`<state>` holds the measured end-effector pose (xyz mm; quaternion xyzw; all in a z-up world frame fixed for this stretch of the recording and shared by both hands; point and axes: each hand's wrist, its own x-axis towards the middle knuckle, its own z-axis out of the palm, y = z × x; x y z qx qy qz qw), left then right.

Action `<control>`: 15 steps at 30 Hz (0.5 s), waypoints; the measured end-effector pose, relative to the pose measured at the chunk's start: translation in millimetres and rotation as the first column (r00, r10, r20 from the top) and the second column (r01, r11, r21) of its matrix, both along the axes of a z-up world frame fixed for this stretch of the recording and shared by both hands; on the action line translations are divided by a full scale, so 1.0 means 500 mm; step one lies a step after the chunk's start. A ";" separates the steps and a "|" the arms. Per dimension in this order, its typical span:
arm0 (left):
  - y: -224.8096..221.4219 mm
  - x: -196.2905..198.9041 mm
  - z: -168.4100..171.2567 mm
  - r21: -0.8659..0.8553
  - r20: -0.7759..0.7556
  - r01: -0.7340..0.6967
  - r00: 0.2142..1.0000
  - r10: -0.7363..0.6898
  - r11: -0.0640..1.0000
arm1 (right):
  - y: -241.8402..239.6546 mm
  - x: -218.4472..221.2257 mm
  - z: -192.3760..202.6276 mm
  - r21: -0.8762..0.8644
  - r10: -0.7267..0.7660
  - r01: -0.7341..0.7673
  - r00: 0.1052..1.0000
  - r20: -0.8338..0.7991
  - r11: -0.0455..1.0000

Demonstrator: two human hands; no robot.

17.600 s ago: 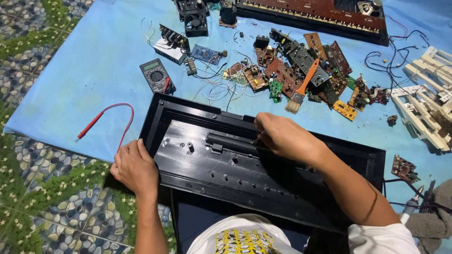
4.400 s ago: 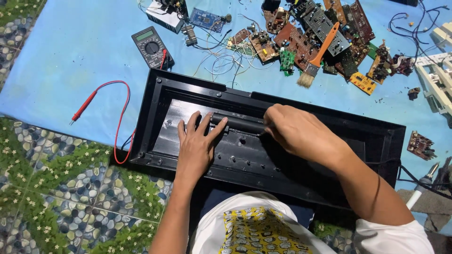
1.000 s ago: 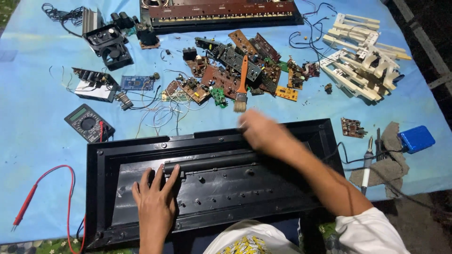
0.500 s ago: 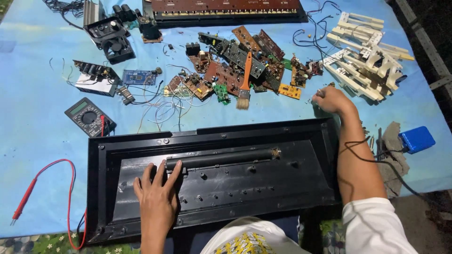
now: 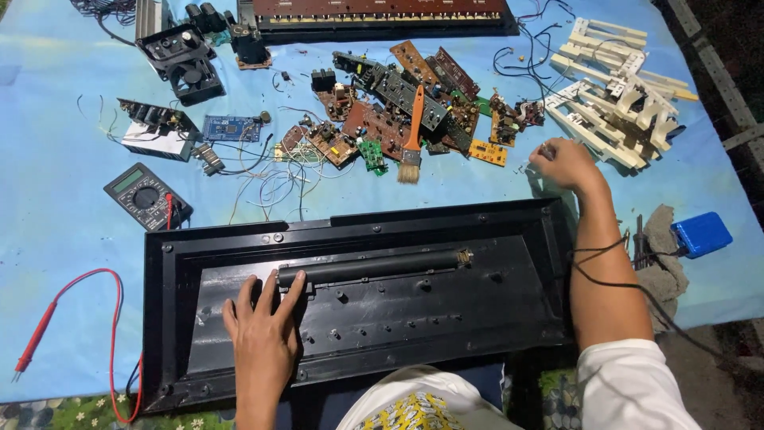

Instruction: The person removes screws from the interior of a keyboard case using a manual screwdriver.

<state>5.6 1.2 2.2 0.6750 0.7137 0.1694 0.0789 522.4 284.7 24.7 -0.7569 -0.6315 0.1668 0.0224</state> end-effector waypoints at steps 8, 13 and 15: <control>0.006 0.002 0.005 0.029 0.032 0.017 0.999 -0.018 0.999 | -0.087 -0.181 0.162 0.327 0.289 -0.223 0.942 -0.169 0.918; 0.002 0.001 0.016 0.123 0.069 0.035 0.997 -0.044 0.992 | -0.150 -0.364 0.220 0.611 0.665 -0.412 0.698 -0.265 0.676; 0.001 -0.003 0.003 0.040 0.079 0.050 0.995 -0.053 0.998 | -0.157 -0.409 0.197 0.631 0.734 -0.447 0.606 -0.308 0.634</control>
